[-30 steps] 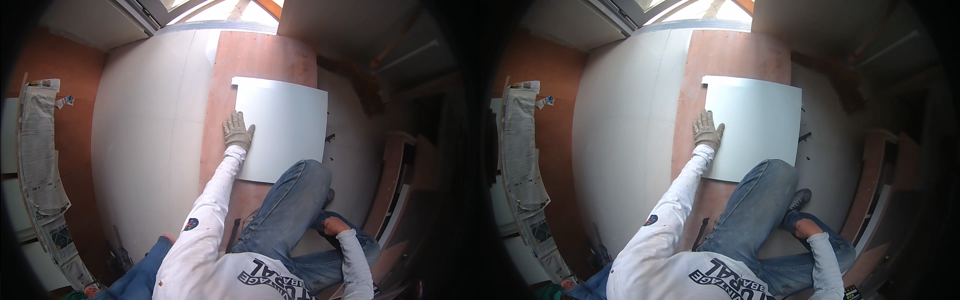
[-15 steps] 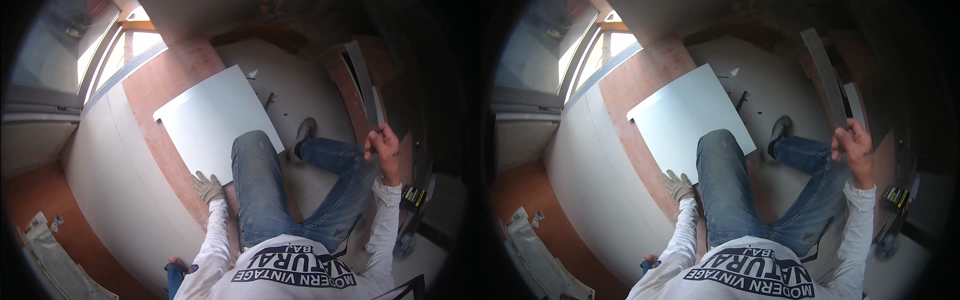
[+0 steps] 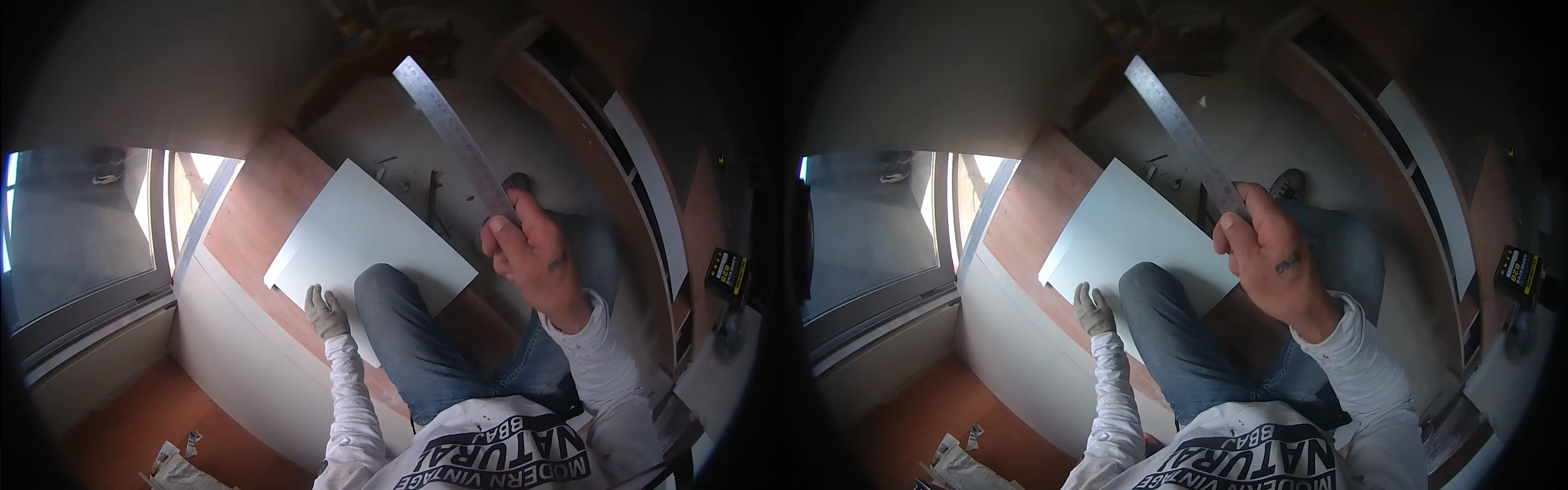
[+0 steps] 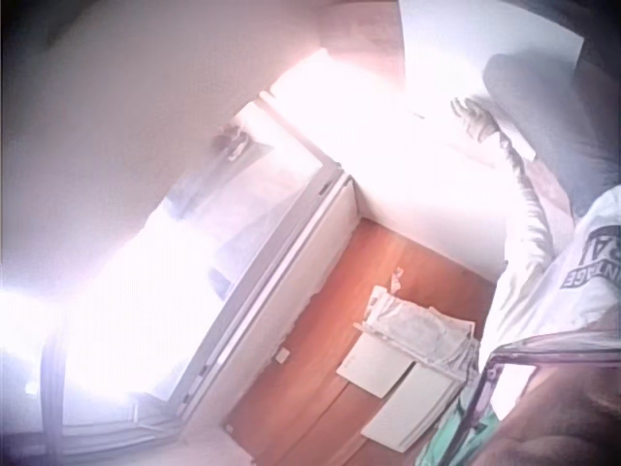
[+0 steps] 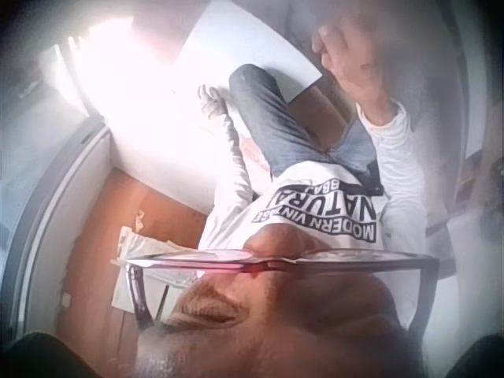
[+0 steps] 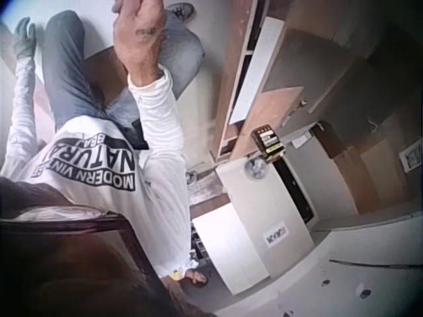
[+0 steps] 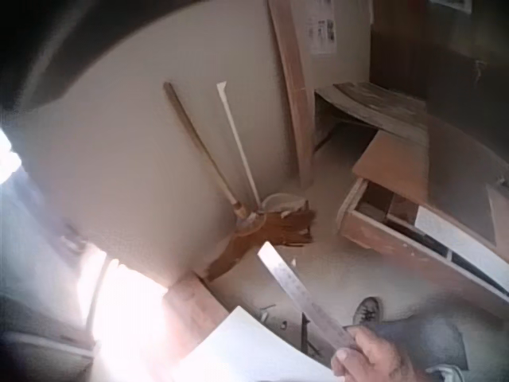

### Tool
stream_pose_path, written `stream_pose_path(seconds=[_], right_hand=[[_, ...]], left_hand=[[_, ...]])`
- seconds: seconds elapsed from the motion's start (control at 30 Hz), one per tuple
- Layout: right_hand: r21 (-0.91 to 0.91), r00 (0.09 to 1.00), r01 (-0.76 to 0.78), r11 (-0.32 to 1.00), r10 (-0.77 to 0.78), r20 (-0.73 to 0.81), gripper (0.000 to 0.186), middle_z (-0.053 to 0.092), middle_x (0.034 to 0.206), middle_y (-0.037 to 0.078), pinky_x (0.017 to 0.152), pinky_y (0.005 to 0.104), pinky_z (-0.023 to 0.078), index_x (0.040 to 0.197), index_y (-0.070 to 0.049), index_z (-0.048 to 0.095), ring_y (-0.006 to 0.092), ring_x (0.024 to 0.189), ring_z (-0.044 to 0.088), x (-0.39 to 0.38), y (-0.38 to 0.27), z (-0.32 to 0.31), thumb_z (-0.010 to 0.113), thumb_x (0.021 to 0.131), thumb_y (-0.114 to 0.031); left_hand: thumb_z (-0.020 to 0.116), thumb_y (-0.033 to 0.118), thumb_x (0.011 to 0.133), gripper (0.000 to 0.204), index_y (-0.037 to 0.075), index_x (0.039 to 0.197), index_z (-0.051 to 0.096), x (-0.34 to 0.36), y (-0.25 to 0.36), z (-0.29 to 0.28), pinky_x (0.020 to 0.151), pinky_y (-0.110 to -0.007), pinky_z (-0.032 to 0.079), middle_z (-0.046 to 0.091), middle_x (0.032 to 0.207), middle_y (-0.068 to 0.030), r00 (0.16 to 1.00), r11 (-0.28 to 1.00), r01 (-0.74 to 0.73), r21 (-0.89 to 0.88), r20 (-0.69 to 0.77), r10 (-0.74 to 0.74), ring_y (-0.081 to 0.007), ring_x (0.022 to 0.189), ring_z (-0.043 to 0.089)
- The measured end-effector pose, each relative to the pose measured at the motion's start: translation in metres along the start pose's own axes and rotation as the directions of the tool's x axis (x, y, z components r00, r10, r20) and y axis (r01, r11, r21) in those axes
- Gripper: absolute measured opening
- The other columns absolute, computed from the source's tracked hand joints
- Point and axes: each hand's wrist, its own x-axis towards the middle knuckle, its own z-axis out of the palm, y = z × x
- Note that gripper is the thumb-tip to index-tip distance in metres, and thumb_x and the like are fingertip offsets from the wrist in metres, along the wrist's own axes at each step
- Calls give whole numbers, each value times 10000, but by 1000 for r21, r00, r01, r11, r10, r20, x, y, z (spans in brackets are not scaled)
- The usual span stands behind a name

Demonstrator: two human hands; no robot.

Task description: The person sits on the floor and uses a utility knife to cut a white rectangular panel. They score the surface of the panel multiple times along a straight line and then snap off the cut strip. The person repeats this process to trim the panel.

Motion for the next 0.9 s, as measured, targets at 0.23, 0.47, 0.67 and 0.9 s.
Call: stream_pose_path(seconds=[0.23,0.47,0.67,0.9], right_hand=[[-359,755,609,707,-380,534,320,577,681,143,425,314,494,1130,85,548,180,532,617,29,9,37,595,848,-59],[-377,764,575,726,-312,565,415,495,673,56,360,305,438,1215,33,554,131,502,543,54,1,12,595,855,-169],[-423,730,653,628,-373,572,341,527,692,102,437,284,490,1159,79,532,169,524,587,46,24,4,558,867,-95],[-616,874,481,624,-286,392,233,609,780,214,513,364,530,1063,94,514,299,593,650,36,58,-14,517,851,-3]], left_hand=[[668,368,822,630,116,1363,468,185,196,55,1147,-513,202,445,1409,-91,160,270,-962,-37,724,671,-313,1372,305],[687,365,812,483,207,1258,587,182,252,125,961,-447,450,599,1231,-105,-57,314,-947,-63,998,28,-330,1137,555],[693,337,803,467,143,1220,610,178,215,133,875,-432,502,671,1059,-121,3,315,-949,-36,992,124,-327,1024,621],[659,314,809,299,126,1039,700,178,260,144,807,-422,505,703,897,-79,101,624,-781,38,993,65,-267,905,663]])
